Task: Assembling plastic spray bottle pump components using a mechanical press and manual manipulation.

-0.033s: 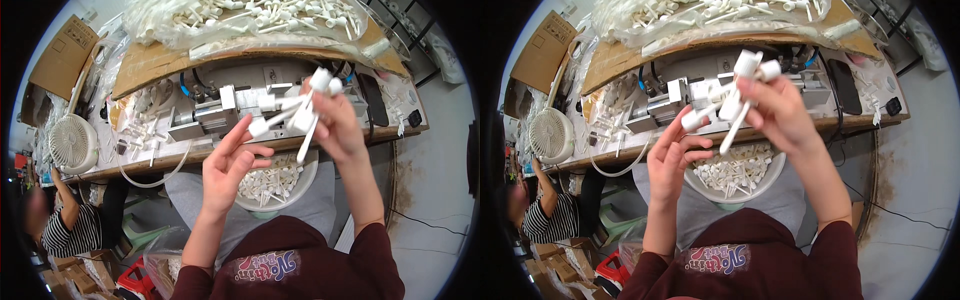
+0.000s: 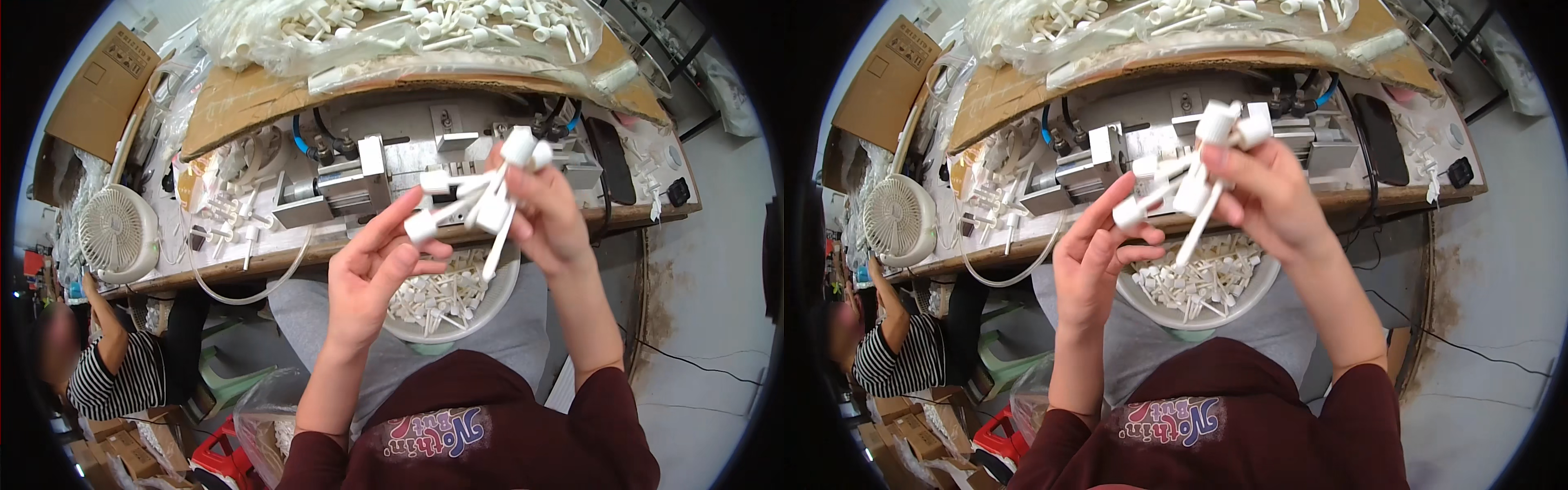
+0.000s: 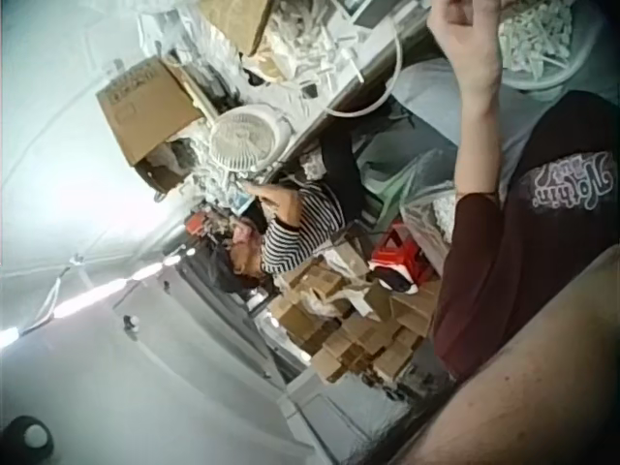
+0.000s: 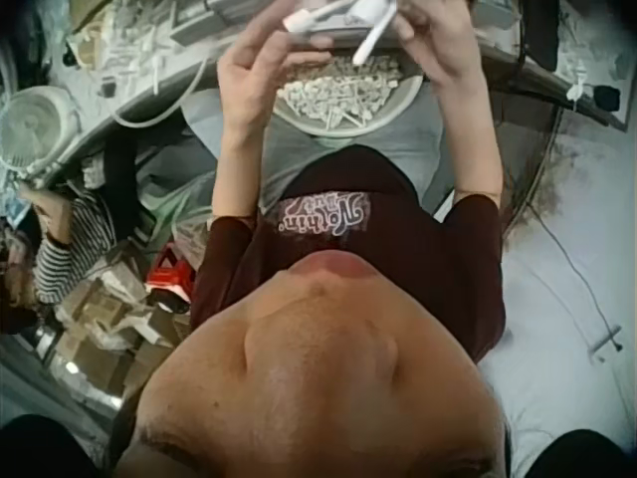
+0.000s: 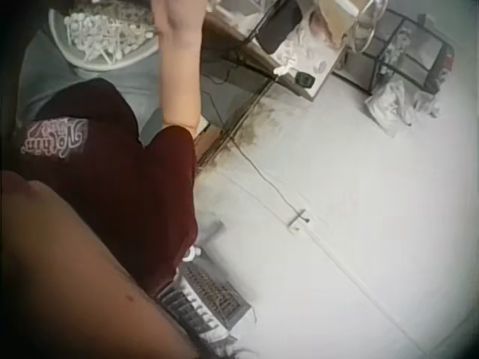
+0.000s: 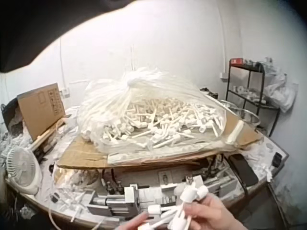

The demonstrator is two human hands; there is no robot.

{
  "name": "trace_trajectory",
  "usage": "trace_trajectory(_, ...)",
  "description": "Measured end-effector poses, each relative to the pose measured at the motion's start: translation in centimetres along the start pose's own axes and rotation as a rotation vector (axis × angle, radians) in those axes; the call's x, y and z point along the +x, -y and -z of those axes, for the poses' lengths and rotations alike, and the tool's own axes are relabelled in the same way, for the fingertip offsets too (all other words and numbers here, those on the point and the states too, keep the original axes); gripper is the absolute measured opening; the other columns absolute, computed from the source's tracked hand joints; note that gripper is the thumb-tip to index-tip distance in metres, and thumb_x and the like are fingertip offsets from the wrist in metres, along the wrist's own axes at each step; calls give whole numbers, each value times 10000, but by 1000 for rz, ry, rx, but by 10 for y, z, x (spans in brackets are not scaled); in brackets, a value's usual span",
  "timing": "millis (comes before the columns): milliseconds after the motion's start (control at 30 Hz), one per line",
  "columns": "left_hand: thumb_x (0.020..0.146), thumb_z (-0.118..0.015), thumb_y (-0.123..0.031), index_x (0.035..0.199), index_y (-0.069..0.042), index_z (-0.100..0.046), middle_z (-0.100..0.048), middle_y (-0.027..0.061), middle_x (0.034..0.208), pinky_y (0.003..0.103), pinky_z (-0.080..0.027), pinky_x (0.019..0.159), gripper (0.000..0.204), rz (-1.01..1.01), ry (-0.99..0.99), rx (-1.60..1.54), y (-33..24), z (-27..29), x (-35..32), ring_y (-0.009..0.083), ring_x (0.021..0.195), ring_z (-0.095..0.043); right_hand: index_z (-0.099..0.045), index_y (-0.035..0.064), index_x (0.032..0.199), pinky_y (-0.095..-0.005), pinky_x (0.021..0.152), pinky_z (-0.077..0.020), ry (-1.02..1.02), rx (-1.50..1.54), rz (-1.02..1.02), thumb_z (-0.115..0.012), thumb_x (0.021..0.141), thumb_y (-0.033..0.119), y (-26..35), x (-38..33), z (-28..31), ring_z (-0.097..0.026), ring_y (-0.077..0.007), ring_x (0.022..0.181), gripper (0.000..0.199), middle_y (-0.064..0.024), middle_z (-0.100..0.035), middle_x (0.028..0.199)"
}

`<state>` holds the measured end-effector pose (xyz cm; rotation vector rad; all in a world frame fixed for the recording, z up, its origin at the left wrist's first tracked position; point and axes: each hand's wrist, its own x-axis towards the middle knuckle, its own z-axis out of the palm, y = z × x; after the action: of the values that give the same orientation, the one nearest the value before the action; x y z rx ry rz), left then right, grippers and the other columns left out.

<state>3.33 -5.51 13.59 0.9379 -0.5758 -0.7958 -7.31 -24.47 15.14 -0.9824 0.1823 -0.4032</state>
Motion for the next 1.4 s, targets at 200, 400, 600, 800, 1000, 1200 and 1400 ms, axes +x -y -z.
trace_trajectory(200,787,-728,132,1162,92,-655,-632,154,1123,307,-599,859,385,14,89,74,-4,-2,-7,198,996,-675,-487,-11,1086,-144,436,-393,-33,186,-1,-581,983,179,-15,-25,7,-437,-6,477,235,-33,-489,914)
trace_trajectory(400,728,-792,90,1049,38,-717,-632,106,1082,292,-632,797,334,-273,67,514,3,-4,4,184,938,-691,-418,23,1069,-165,445,-370,-63,396,113,-521,1022,158,-9,-25,21,-403,-31,579,176,-27,-416,902)
trace_trajectory(600,777,-767,-4,1021,-3,-721,-698,103,1180,262,-585,712,248,-586,87,1288,35,1,31,176,818,-723,-421,-22,1183,-198,483,-377,-58,350,176,-480,1034,139,-11,-38,38,-392,-49,539,228,-66,-467,979)
trace_trajectory(800,750,-807,-171,979,-99,-749,-731,12,1124,271,-529,605,247,-619,41,1571,39,-3,42,153,670,-696,-421,-20,1215,-189,565,-404,-122,206,226,-471,1038,140,-20,-53,42,-440,-48,572,244,-116,-529,1062)
trace_trajectory(1000,745,-760,-75,945,-36,-715,-730,100,1076,350,-540,628,208,-624,89,1488,32,-5,45,279,693,-684,-463,-54,1321,-244,660,-440,-355,-1,383,-546,1016,159,-25,-63,53,-494,-64,633,380,-103,-607,964)
trace_trajectory(1200,759,-753,-78,959,-46,-721,-733,94,1065,340,-547,643,205,-654,63,1483,33,-7,44,267,713,-696,-516,-51,1253,-257,673,-433,-387,-179,476,-591,990,111,-22,-63,34,-523,-113,705,318,-99,-601,962)
trace_trajectory(1400,719,-730,-88,859,-56,-731,-740,9,1036,311,-515,551,144,-693,-17,1560,44,-6,44,230,589,-654,-571,-22,1146,-278,598,-472,-427,-332,589,-670,913,8,-22,-56,20,-578,-164,633,256,-92,-625,851)
